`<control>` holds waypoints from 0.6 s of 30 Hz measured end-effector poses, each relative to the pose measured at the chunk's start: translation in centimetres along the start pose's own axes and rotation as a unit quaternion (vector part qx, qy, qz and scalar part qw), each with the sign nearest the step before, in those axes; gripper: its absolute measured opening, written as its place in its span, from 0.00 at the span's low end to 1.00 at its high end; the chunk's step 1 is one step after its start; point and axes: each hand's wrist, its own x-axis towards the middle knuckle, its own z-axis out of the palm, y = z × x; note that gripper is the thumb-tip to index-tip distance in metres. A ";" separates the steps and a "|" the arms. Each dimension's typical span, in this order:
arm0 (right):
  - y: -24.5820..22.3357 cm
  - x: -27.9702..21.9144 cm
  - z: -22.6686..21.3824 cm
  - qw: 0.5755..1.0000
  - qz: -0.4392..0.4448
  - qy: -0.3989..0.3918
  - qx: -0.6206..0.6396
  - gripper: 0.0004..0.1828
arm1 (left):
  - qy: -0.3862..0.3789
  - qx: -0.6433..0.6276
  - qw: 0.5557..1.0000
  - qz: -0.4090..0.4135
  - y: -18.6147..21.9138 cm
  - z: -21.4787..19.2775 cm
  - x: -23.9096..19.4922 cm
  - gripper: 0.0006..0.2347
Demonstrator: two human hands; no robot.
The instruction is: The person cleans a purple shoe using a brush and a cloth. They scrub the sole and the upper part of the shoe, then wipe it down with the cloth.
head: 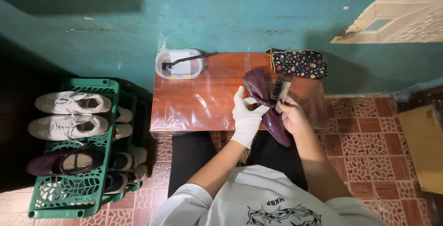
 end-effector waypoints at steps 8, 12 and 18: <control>-2.6 -3.4 2.7 0.999 0.023 -0.029 0.018 0.12 | 0.005 0.145 0.987 0.068 -2.4 -4.3 3.4 0.33; -2.0 -3.0 2.9 1.000 -0.006 -0.012 0.017 0.09 | -0.012 0.280 0.958 0.056 -3.2 -5.4 4.7 0.37; -1.1 -1.0 1.2 0.989 -0.142 0.034 -0.004 0.10 | 0.150 0.283 0.805 0.499 -0.6 -3.7 3.3 0.23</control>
